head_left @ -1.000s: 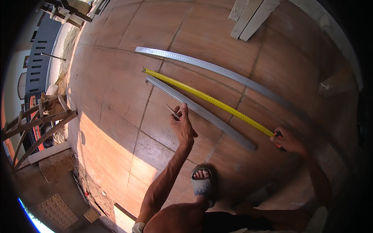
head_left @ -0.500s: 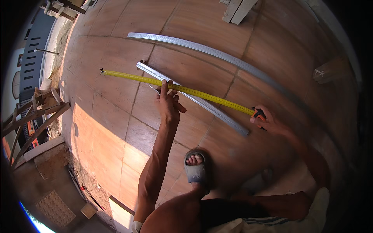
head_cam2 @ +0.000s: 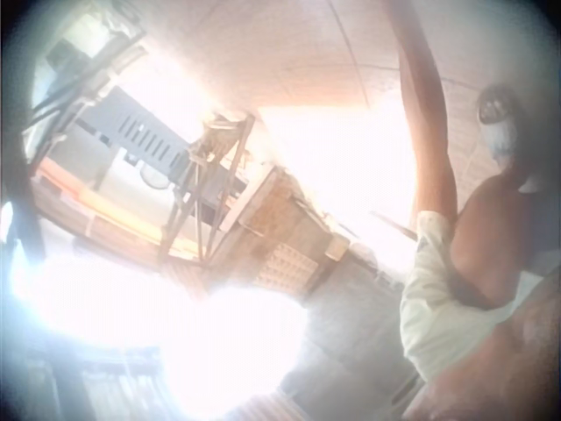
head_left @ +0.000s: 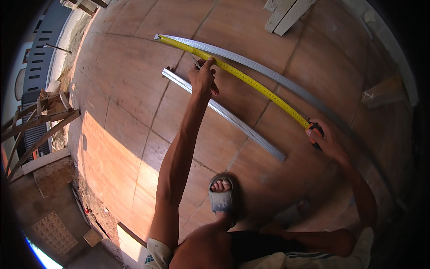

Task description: The person measures a long metal profile with a tape measure and marks it with a utility knife. They then use tin snips to cut the profile at the marked location, separating a segment from the main piece.

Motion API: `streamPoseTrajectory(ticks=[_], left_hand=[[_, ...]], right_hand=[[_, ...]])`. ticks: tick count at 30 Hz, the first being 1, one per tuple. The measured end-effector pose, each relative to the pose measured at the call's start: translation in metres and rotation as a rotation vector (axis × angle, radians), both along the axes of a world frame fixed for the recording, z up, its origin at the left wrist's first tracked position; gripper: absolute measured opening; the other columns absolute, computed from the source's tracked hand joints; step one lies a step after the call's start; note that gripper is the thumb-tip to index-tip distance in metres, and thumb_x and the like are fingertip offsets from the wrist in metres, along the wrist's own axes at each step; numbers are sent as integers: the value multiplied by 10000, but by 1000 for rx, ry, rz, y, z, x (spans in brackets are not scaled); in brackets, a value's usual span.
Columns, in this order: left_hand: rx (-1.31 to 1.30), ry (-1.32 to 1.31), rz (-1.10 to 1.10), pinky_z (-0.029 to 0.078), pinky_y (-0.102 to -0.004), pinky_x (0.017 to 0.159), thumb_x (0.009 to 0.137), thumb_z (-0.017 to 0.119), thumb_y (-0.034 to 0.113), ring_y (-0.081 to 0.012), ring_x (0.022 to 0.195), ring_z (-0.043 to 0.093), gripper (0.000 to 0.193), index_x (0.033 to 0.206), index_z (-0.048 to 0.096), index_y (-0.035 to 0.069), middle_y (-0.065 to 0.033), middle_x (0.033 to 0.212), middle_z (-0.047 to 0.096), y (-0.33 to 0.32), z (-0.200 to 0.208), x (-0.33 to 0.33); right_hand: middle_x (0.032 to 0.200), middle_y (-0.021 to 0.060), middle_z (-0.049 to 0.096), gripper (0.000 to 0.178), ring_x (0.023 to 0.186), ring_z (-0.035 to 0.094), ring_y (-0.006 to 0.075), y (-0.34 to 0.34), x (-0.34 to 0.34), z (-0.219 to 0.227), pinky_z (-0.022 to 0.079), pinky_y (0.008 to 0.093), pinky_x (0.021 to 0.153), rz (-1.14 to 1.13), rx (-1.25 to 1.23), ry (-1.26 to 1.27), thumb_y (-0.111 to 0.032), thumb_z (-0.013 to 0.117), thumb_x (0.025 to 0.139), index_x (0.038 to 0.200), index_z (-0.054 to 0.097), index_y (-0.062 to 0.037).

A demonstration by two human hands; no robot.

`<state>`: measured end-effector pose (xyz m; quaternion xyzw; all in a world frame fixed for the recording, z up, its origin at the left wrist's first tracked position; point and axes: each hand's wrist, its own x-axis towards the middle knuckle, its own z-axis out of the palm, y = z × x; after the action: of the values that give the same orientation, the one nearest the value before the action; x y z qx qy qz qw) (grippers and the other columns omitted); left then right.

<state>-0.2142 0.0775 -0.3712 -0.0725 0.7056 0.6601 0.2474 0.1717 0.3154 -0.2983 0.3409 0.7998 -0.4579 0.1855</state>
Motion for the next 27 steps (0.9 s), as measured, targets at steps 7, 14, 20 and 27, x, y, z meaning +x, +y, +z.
streamPoseTrajectory(ticks=[7,14,20,27], left_hand=[[65,-93,37,487,-375,282,947,757,248,-142,505,506,385,1180,643,-37,-113,872,567,18,-10,-23],[-145,-93,-59,462,-379,287,961,741,260,-158,456,503,341,1095,662,-44,-65,744,565,9,-18,5],[21,-21,77,487,-377,279,930,779,213,-184,480,550,405,1162,632,-84,-100,811,574,35,-7,5],[-42,-35,41,492,-438,298,913,806,279,-222,388,526,481,1145,669,-119,-256,1002,644,21,-16,-61]], right_hand=[[1141,160,695,628,1089,664,266,13,-32,-1,505,390,993,70,8,28,-486,704,999,1400,575,-20],[1117,148,694,497,1063,660,232,11,7,-26,518,390,965,43,0,43,-426,714,994,1287,585,-46],[1161,140,690,473,1042,647,208,33,7,-19,524,359,936,-83,-130,81,-436,694,1003,1268,607,-54],[1170,136,693,491,1005,664,217,37,-76,-27,533,375,897,20,-52,197,-496,655,1025,1247,621,-59]])
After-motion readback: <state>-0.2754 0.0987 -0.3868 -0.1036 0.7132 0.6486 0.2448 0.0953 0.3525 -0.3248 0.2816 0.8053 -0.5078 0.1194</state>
